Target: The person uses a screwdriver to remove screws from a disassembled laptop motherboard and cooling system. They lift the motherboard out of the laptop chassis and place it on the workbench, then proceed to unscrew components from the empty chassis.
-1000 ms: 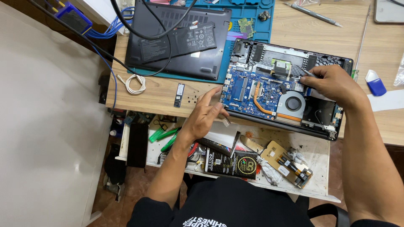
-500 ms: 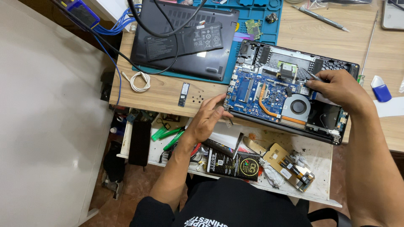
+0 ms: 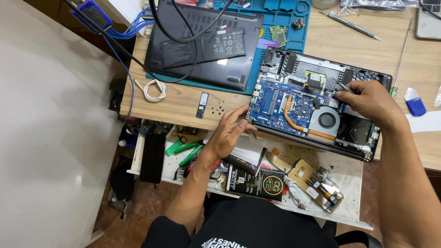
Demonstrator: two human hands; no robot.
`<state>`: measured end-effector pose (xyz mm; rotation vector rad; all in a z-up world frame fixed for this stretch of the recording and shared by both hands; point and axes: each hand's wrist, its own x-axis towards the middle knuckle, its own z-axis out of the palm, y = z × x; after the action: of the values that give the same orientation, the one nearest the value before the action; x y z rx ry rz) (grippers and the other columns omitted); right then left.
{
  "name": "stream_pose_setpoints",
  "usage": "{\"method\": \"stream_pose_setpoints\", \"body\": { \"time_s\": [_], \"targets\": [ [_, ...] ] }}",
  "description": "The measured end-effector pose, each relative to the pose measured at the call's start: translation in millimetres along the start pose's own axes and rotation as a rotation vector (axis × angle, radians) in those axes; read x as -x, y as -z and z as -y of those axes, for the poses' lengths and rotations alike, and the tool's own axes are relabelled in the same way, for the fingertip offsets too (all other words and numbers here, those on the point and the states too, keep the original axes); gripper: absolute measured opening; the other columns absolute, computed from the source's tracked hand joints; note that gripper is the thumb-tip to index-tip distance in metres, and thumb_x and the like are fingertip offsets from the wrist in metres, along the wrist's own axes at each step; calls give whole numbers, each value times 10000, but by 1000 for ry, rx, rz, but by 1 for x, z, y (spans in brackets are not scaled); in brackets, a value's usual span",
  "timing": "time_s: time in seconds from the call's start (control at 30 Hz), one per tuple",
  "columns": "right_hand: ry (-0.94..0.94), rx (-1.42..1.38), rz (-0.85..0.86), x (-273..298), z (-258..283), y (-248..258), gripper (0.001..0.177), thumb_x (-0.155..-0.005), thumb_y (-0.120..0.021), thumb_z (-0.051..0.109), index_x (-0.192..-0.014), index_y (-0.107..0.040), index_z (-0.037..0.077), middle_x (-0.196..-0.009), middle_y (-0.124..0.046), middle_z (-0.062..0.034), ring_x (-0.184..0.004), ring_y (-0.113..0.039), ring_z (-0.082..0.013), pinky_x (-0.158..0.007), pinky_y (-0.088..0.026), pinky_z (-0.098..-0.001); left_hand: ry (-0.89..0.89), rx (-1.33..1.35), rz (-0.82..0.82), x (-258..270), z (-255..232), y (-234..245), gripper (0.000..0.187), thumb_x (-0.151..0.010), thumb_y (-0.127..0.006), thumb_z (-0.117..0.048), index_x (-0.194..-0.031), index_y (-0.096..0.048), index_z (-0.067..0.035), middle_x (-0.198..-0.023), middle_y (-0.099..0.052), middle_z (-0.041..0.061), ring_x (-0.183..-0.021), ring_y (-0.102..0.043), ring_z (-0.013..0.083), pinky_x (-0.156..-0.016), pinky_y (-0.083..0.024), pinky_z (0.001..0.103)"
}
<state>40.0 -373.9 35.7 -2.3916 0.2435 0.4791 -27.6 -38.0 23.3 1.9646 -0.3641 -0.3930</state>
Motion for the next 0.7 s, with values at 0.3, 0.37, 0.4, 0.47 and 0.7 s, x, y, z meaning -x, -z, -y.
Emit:
{"method": "stream_pose_setpoints", "body": {
  "time_s": [0.3, 0.37, 0.4, 0.47, 0.7],
  "targets": [
    [-42, 197, -79, 9, 0, 2, 314, -920, -561, 305, -765, -628, 40, -613, -531, -133, -638, -442, -235, -601, -312, -337, -56, -4, -55, -1, 8, -3, 712, -881, -142, -569, -892, -700, -127, -1416, -363, 134, -1280, -318, 282, -1020, -238, 466],
    [-40, 206, -130, 15, -4, 0, 300, -938, -570, 316, -822, -637, 48, -629, -551, -142, -639, -465, -250, -600, -323, -354, -75, 12, -53, -1, 11, -2, 691, -892, -154, -553, -899, -698, -126, -1413, -365, 146, -1285, -319, 287, -1026, -237, 464],
    [-34, 212, -186, 18, -6, -1, 290, -956, -580, 327, -879, -646, 55, -645, -572, -151, -640, -488, -265, -599, -335, -370, -98, 24, -53, -1, 13, -1, 671, -902, -167, -538, -906, -696, -125, -1410, -366, 158, -1290, -320, 292, -1031, -235, 462],
    [-16, 97, -248, 40, 6, -5, 213, -971, -571, 247, -952, -656, 52, -697, -596, -122, -666, -541, -209, -612, -369, -314, -107, 43, -42, -3, 15, 2, 661, -913, -169, -521, -919, -693, -118, -1410, -363, 162, -1300, -312, 293, -1042, -230, 466],
    [-38, -27, -225, 102, 15, -30, 158, -1008, -487, 67, -1059, -619, -3, -826, -637, -147, -681, -570, -208, -567, -477, -323, -94, 84, 3, -3, 15, 6, 611, -918, -209, -522, -936, -684, -139, -1422, -341, 171, -1326, -271, 302, -1066, -207, 498]
  ]
}}
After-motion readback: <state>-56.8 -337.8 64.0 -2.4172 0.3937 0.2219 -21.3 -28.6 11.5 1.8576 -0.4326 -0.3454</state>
